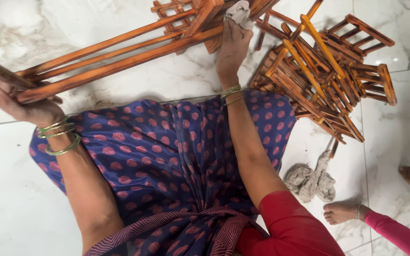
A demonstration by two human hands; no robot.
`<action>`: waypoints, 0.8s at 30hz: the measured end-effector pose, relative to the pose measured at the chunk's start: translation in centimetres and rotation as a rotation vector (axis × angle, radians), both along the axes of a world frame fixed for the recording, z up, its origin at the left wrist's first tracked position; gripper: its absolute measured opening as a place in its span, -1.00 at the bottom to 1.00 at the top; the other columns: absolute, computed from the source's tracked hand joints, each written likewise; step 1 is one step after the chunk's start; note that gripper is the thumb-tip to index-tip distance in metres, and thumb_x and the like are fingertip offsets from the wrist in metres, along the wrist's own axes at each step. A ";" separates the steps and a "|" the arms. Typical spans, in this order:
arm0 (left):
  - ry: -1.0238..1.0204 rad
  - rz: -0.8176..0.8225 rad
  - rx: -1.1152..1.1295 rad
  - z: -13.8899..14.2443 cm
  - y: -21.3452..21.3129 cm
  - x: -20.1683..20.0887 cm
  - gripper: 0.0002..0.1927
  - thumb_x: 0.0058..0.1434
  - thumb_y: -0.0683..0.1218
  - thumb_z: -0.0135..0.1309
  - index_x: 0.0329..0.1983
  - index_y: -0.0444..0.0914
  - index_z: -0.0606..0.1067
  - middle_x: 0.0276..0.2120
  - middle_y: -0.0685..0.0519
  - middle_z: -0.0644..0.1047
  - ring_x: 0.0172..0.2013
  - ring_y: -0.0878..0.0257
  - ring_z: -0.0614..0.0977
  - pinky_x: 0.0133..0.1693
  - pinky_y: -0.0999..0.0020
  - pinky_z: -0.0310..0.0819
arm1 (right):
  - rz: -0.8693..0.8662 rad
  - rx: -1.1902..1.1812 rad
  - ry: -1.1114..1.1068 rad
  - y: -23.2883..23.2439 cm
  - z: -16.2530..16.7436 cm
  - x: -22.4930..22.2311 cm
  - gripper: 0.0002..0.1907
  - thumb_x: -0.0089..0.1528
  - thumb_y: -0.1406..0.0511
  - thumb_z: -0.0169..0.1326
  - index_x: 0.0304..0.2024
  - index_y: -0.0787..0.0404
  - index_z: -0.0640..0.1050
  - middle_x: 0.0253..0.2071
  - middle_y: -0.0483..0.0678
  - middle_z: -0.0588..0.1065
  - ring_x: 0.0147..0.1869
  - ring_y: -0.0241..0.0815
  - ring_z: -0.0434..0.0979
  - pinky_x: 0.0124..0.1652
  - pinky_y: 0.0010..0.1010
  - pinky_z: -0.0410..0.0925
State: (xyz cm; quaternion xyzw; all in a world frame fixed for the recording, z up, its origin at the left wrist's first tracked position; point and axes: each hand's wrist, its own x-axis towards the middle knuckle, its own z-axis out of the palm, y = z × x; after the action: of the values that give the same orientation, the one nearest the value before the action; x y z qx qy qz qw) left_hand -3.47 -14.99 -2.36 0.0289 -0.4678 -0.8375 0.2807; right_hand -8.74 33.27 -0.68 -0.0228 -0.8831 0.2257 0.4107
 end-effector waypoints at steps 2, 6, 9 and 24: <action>-0.046 0.027 -0.062 -0.7 0.0 0.0 -0.35 0.50 0.34 -0.22 -0.28 -0.35 0.39 -0.59 -0.03 0.34 -0.70 0.19 0.31 -0.63 0.31 0.11 | 0.072 -0.092 -0.036 0.0 -1.1 1.3 -0.65 0.23 0.50 -0.07 0.01 0.27 0.60 0.03 -0.05 0.57 0.10 -0.07 0.38 0.14 -0.36 0.35; 0.011 0.021 0.135 -2.3 -0.1 -1.1 -0.40 0.47 0.30 -0.22 -0.24 -0.36 0.39 -0.46 -0.10 0.39 -0.52 0.13 0.38 -0.48 0.28 0.17 | 0.238 -1.072 -0.048 0.5 -2.4 4.5 -0.73 0.25 0.53 -0.12 -0.12 0.43 0.59 -0.07 0.03 0.59 -0.02 -0.20 0.56 0.04 -0.40 0.42; 0.003 0.079 0.182 -3.1 -0.3 -0.9 -0.40 0.50 0.27 -0.22 -0.29 -0.37 0.34 -0.46 -0.07 0.32 -0.45 0.12 0.34 -0.39 0.24 0.14 | 0.069 -1.248 0.022 0.9 -2.4 5.3 -0.67 0.25 0.51 -0.17 0.00 0.35 0.53 0.04 -0.03 0.54 -0.16 -0.19 0.44 -0.24 -0.42 0.27; 0.014 0.026 -0.141 1.6 7.4 -1.7 -0.59 0.45 0.14 -0.09 -0.31 -0.29 0.41 -0.55 0.13 0.32 -0.61 0.39 0.32 -0.62 0.43 0.15 | 0.274 -0.593 -0.140 -21.4 2.3 5.1 -0.46 0.05 0.53 0.25 0.09 0.15 0.58 -0.08 -0.03 0.43 0.12 -0.10 0.45 0.22 -0.28 0.34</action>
State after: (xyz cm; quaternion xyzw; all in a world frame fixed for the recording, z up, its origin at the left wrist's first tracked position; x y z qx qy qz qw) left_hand -5.17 -7.58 -0.81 0.0090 -0.5234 -0.7989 0.2962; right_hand -3.65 11.91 1.61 -0.0379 -0.7999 0.5238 0.2904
